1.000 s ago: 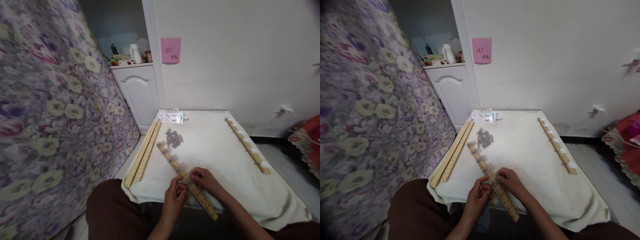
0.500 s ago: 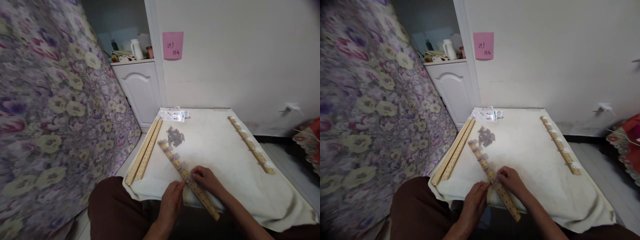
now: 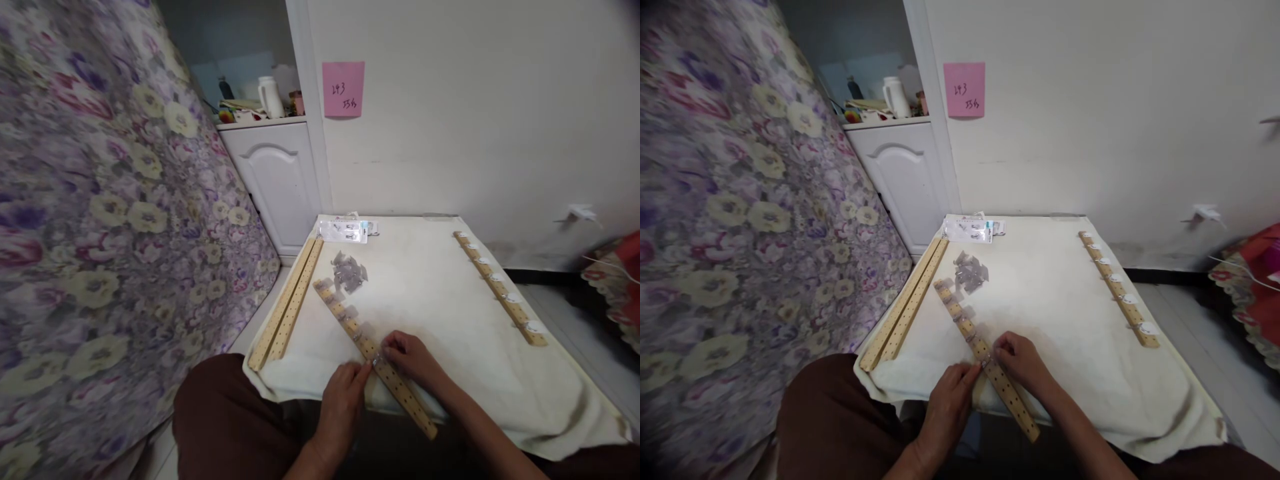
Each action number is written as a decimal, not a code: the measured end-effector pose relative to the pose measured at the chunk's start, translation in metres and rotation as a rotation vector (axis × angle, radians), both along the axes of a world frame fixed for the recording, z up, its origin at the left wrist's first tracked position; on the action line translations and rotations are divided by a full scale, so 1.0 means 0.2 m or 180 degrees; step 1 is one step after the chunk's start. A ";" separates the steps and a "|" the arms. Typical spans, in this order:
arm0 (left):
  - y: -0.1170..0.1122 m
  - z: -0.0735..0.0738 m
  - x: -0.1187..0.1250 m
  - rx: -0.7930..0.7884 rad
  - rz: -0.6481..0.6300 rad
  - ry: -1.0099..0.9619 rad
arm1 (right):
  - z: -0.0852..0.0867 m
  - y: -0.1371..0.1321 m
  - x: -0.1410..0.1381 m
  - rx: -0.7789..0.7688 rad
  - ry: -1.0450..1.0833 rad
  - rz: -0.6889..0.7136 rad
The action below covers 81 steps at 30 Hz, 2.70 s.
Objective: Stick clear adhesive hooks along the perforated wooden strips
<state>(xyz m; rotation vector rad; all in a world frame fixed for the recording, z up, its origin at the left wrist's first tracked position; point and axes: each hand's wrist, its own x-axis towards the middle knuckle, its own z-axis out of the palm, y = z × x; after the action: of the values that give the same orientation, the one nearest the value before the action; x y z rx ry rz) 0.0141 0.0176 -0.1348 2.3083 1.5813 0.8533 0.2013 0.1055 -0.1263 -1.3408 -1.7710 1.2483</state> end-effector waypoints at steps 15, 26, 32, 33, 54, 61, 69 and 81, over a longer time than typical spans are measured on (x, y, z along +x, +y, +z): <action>0.01 -0.01 0.00 0.0222 -0.0009 0.0141 | 0.00 0.01 0.00 -0.0146 0.0089 0.0008; 0.01 -0.02 0.00 0.0470 -0.0020 0.0483 | 0.00 0.00 0.01 -0.0204 0.0074 -0.0019; 0.01 -0.03 0.00 0.0572 0.0005 0.0516 | -0.01 0.00 0.01 -0.0192 0.0099 -0.0025; 0.01 -0.04 0.00 0.0566 0.0014 0.0533 | -0.01 0.00 0.01 -0.0199 0.0113 -0.0018; 0.02 -0.04 0.01 0.0421 0.0034 0.0522 | 0.01 -0.02 -0.01 0.0197 -0.0144 0.0029; 0.02 -0.03 0.01 0.0427 0.0077 0.0585 | 0.01 -0.02 -0.02 0.0089 -0.0163 -0.0003; 0.02 -0.02 0.01 0.0467 0.0074 0.0554 | 0.01 -0.02 -0.02 0.0050 -0.0130 -0.0020; 0.02 -0.02 0.00 0.0384 0.0044 0.0489 | 0.03 -0.02 -0.04 0.0044 -0.0303 -0.0205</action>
<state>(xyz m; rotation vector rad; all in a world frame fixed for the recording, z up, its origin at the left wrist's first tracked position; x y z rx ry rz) 0.0147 0.0207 -0.1393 2.5041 1.6506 0.8130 0.1926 0.1006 -0.1195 -1.4595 -1.7829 1.1529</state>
